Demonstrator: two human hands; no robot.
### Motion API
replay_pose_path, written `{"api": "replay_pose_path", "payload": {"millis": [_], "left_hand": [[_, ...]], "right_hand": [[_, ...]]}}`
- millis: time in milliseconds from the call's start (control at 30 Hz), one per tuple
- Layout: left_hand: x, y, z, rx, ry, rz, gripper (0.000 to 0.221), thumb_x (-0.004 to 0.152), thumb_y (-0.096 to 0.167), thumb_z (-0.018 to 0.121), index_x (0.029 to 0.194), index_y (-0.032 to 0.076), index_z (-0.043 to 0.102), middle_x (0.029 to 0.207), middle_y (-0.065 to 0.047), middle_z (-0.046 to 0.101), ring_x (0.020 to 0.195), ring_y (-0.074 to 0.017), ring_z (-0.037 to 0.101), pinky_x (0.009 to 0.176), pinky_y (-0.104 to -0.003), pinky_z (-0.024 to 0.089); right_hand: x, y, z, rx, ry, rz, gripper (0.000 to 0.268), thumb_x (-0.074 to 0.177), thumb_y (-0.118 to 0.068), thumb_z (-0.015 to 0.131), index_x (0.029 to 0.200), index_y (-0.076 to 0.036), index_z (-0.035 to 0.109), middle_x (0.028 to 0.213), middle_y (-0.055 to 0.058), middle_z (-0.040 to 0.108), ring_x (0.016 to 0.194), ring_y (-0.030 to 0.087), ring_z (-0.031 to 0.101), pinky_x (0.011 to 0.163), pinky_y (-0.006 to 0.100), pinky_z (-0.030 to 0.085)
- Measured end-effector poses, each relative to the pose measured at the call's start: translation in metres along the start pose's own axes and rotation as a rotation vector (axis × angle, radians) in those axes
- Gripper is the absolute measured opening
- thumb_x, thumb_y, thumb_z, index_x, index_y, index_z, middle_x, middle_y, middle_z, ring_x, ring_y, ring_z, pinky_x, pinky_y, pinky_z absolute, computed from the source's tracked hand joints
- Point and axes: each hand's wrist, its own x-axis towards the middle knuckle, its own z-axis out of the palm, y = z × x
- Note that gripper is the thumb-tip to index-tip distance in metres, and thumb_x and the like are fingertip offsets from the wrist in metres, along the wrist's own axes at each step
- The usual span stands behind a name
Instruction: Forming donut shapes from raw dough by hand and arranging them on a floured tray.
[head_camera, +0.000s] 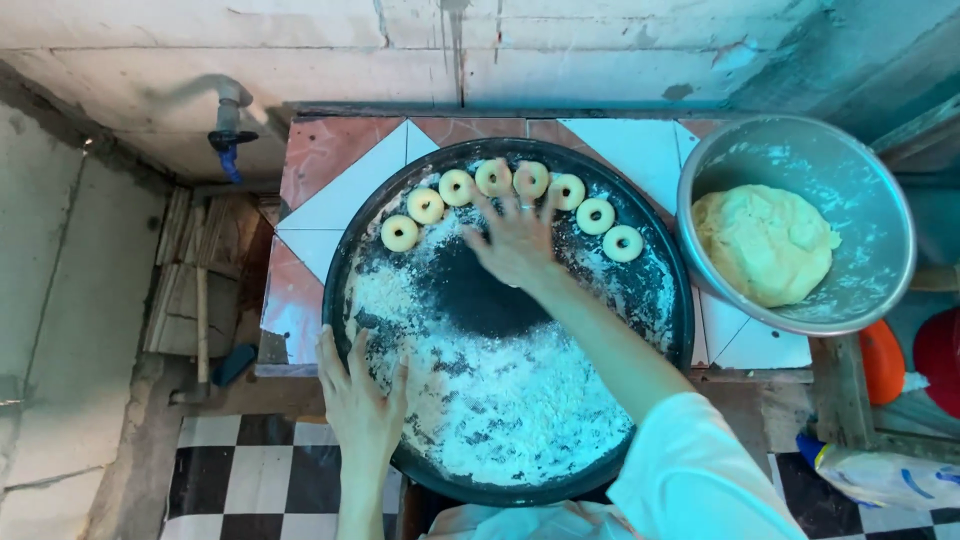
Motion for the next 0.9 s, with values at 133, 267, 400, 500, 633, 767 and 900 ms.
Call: {"api": "replay_pose_path", "payload": {"millis": [133,267,400,500,633,767,900], "left_hand": [[-0.002,0.0,0.0,-0.001,0.016,0.015,0.064,0.088,0.035,0.073,0.141,0.003,0.055,0.161,-0.028,0.032,0.149,-0.0495,0.032,0.115,-0.055,0.036],[0.0,0.001,0.001,-0.001,-0.016,-0.022,0.065,0.087,0.037,0.072,0.141,0.005,0.056,0.163,-0.026,0.031,0.151,-0.0473,0.03,0.114,-0.055,0.037],[0.0,0.001,0.0,-0.007,-0.002,-0.022,0.062,0.088,0.037,0.072,0.14,0.006,0.056,0.162,-0.025,0.032,0.151,-0.0464,0.031,0.113,-0.055,0.038],[-0.003,-0.004,0.001,-0.026,0.0,0.013,0.063,0.089,0.033,0.071,0.142,0.004,0.053,0.162,-0.028,0.031,0.149,-0.0487,0.031,0.115,-0.055,0.035],[-0.001,0.0,-0.002,-0.037,0.021,0.029,0.062,0.088,0.029,0.074,0.141,0.003,0.053,0.16,-0.028,0.032,0.147,-0.0491,0.035,0.113,-0.054,0.038],[-0.002,0.0,-0.001,-0.005,-0.012,0.004,0.063,0.087,0.031,0.073,0.141,0.005,0.054,0.162,-0.025,0.032,0.151,-0.0472,0.029,0.115,-0.055,0.035],[0.0,0.002,0.001,0.036,0.0,0.007,0.063,0.088,0.038,0.072,0.139,0.005,0.055,0.162,-0.025,0.033,0.152,-0.0484,0.029,0.115,-0.055,0.036]], "right_hand": [[-0.048,0.032,0.028,0.002,0.15,-0.086,0.067,0.102,-0.052,0.036,0.162,-0.024,0.026,0.169,0.02,0.007,0.151,0.048,-0.007,0.104,0.086,0.001],[-0.08,0.003,0.034,0.01,-0.018,-0.214,0.074,0.097,-0.032,0.045,0.163,-0.019,0.016,0.168,0.021,-0.006,0.146,0.053,-0.013,0.109,0.079,-0.005],[-0.057,-0.032,0.041,0.079,0.199,-0.428,0.086,0.082,-0.025,0.054,0.162,-0.017,0.024,0.169,0.024,0.005,0.152,0.054,0.003,0.115,0.074,0.003],[-0.011,-0.031,0.051,0.066,0.272,-0.343,0.061,0.093,-0.032,0.048,0.152,-0.018,0.043,0.169,0.017,0.012,0.154,0.045,0.009,0.12,0.069,0.007],[0.004,0.011,0.03,0.074,0.081,-0.128,0.063,0.101,-0.044,0.036,0.159,-0.021,0.03,0.169,0.018,0.004,0.153,0.044,-0.008,0.116,0.071,-0.003],[-0.045,0.031,0.015,0.018,0.167,-0.281,0.061,0.103,-0.043,0.035,0.159,-0.019,0.031,0.168,0.02,0.006,0.151,0.049,-0.002,0.115,0.071,-0.003],[-0.08,0.006,0.048,-0.027,0.003,-0.532,0.063,0.103,-0.06,0.022,0.16,-0.032,0.025,0.17,0.007,0.005,0.152,0.045,-0.002,0.114,0.072,0.003]]}}
